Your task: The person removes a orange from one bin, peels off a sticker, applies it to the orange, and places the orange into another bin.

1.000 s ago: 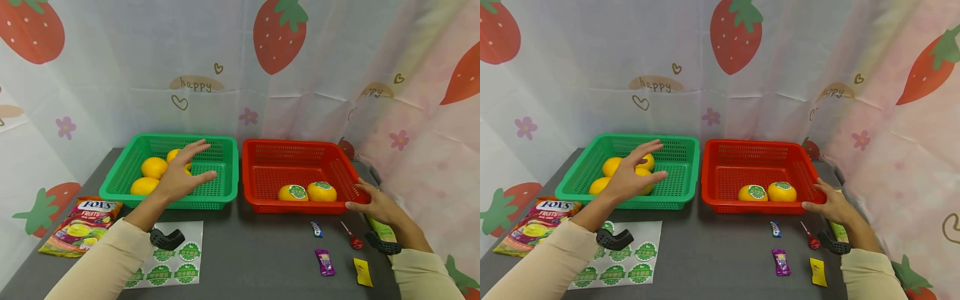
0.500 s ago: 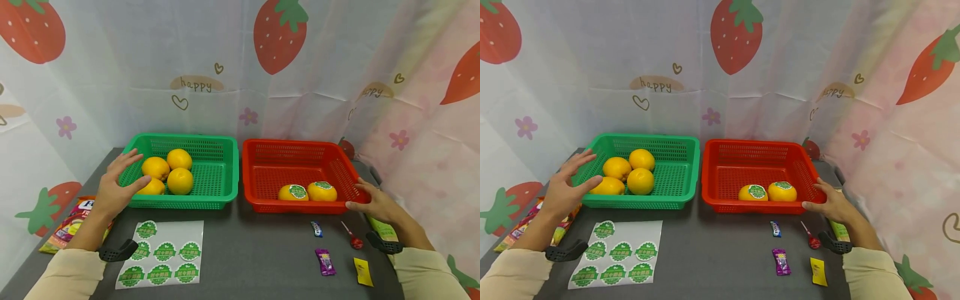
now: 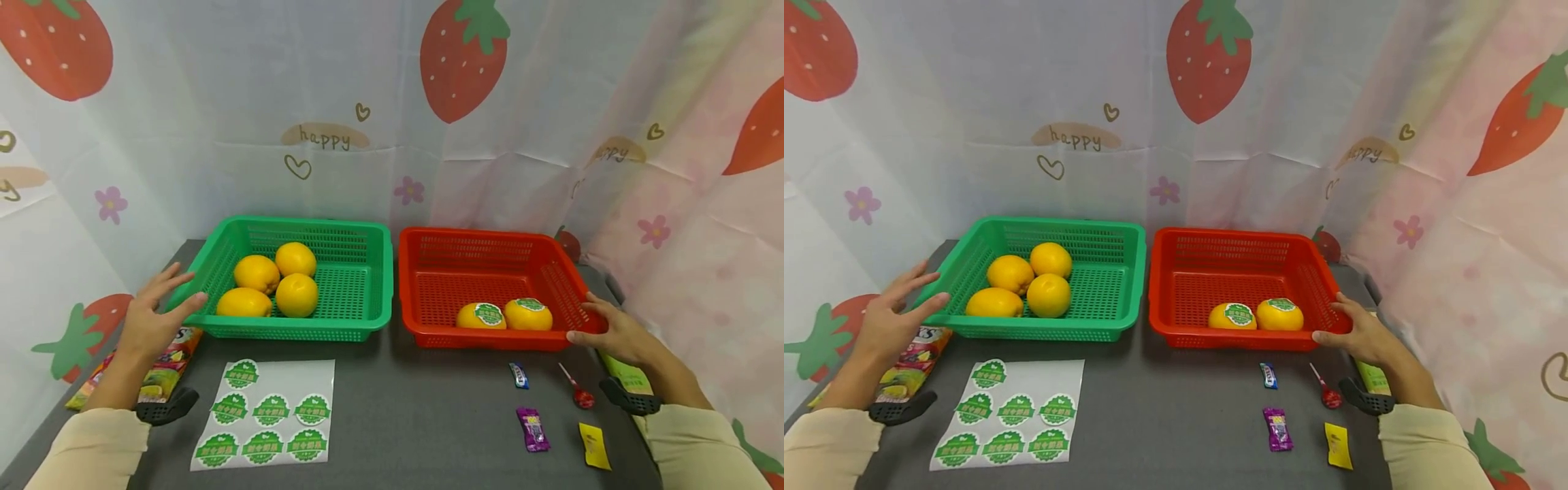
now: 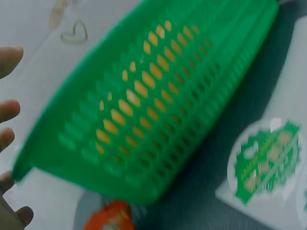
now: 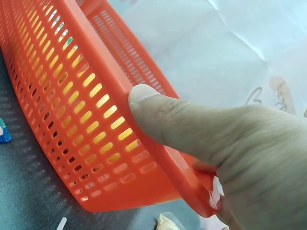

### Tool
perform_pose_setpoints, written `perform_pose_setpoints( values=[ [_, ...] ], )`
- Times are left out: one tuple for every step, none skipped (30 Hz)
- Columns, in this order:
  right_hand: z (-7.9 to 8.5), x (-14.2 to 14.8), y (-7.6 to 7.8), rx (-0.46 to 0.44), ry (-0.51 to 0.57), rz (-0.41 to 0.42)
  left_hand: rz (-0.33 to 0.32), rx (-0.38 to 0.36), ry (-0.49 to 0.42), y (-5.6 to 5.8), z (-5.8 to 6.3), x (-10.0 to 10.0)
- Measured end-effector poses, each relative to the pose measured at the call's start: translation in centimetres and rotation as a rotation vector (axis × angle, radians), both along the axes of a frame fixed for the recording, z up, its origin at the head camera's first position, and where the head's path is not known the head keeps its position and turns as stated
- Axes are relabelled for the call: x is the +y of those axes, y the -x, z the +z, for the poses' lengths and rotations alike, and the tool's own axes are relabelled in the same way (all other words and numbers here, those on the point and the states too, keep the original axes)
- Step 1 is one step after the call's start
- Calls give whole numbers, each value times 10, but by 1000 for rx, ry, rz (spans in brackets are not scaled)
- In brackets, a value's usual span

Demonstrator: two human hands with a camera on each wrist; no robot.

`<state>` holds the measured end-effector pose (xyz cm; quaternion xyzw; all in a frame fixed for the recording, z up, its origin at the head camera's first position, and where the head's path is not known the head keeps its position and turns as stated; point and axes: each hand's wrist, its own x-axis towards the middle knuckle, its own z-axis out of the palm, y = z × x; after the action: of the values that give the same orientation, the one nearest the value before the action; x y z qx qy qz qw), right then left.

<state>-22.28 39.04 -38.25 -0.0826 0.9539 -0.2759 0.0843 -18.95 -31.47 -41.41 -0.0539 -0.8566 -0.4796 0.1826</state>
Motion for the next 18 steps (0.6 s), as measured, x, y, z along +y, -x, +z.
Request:
perform_pose_setpoints(
  values=[
    [0, -1, 1, -1, -4, -1, 0, -16, 5, 0, -3, -4],
    [0, -1, 2, -3, -5, -3, -4, -35, 9, 0, -6, -7],
    [0, -1, 2, -5, -6, -1, -7, -52, 20, 0, -9, -10],
    [0, -1, 3, -5, -6, 3, -13, -67, 31, 1, -12, -12],
    [0, -1, 4, -7, -4, 5, -18, -81, 42, 1, -15, -13],
    [1, -1, 4, -8, -4, 6, -23, -92, 52, 2, -17, -14],
    [2, -1, 4, -9, -6, 6, -27, -98, 64, 3, -18, -14],
    [4, -1, 3, -9, 1, 5, -30, -102, 74, 4, -20, -14],
    [6, -2, 2, -4, 4, -2, -29, -100, 86, 5, -20, -13],
    [10, -5, 1, 10, 5, -10, -27, -96, 89, 6, -21, -12],
    [15, -9, 0, 27, 8, -24, -23, -90, 90, 7, -21, -11],
    [20, -14, -1, 49, 17, -38, -20, -82, 86, 7, -22, -11],
    [27, -20, -2, 75, 35, -45, -16, -75, 81, 8, -23, -10],
    [34, -28, -3, 102, 57, -52, -12, -66, 73, 8, -24, -10],
    [41, -38, -3, 128, 80, -52, -5, -61, 67, 8, -26, -10],
    [48, -48, -3, 150, 110, -41, 3, -54, 59, 8, -27, -10],
    [56, -59, -3, 161, 151, -26, 11, -47, 54, 7, -29, -11],
    [62, -70, -3, 165, 195, -4, 21, -41, 52, 7, -30, -12]
  ],
)
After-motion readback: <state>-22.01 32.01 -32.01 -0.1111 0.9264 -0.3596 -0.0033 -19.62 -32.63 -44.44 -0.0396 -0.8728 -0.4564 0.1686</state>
